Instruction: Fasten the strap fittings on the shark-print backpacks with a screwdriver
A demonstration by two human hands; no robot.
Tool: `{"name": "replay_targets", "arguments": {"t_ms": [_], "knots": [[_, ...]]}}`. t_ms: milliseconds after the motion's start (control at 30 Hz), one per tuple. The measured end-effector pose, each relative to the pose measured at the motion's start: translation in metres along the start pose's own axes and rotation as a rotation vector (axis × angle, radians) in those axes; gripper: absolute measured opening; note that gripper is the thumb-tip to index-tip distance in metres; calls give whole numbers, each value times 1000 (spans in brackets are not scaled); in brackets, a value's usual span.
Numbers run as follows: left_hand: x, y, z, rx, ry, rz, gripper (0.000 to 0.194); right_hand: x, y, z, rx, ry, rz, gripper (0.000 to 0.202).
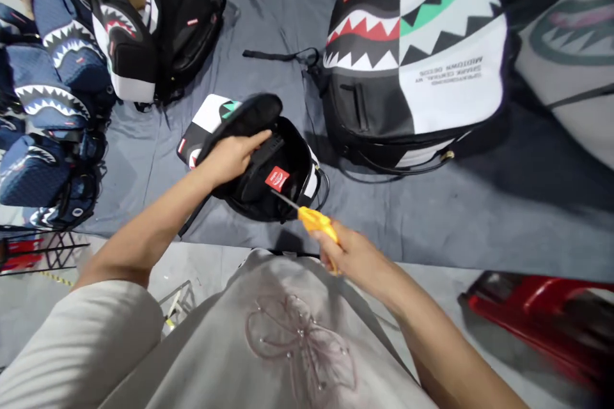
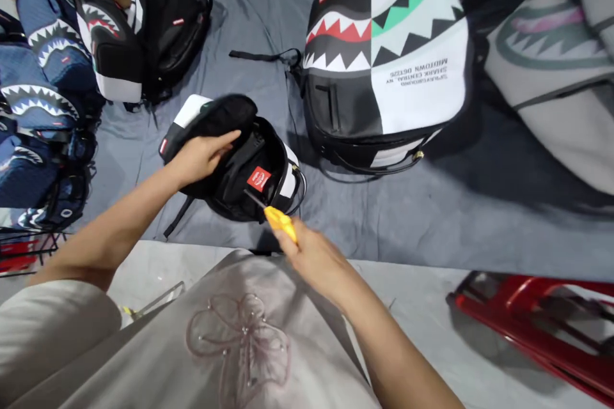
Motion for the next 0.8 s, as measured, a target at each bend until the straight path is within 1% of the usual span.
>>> {"name": "replay_targets", "arguments": {"t_ms": [67,133,200,267,367,433,500,567,600,633,700,733,800], "knots": [[-11,-23,-25,79,-60,-24,53,-21,-23,4,123,-64,149,32],[-14,-33,-46,83,-113,28,51,-40,-42,9,223,-127,209,33],[-13,-29,-59,4,-186,109,49,-51,-51,12,270,-156,195,33],[-13,-18,-66,-139,-275,188,48,-54,-50,15,273,-149,140,32],[-13,3,-69,-386,-364,295,51,-53,-30,23,211,-110,22,32],[-11,16,-68,-482,-390,286,56,-52,-5,39,137,-70,-144,32],[-4,22,-64,-471,-422,199,58,-49,28,66,38,-39,-407,35],[4,20,-58,-375,-465,108,55,-42,64,99,-42,1,-731,41],[8,18,-56,-324,-492,79,53,-37,78,113,-45,43,-892,46],[11,16,-55,-289,-524,63,51,-29,89,124,-3,134,-1015,50],[13,18,-56,-301,-599,47,49,-13,99,133,80,292,-1143,48],[13,22,-57,-334,-637,35,48,-5,98,130,113,374,-1163,42],[12,36,-62,-405,-691,-5,47,8,91,116,152,529,-1138,34]]}}
Point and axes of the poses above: each hand's wrist, its own z-axis towards the middle knuckle, its own x-axis out of the palm, y = z × x, the point moved 3 cm from there along z, towards the middle knuckle, and after that the axes turned 13 degrees about -y, right-handed, at the moved point
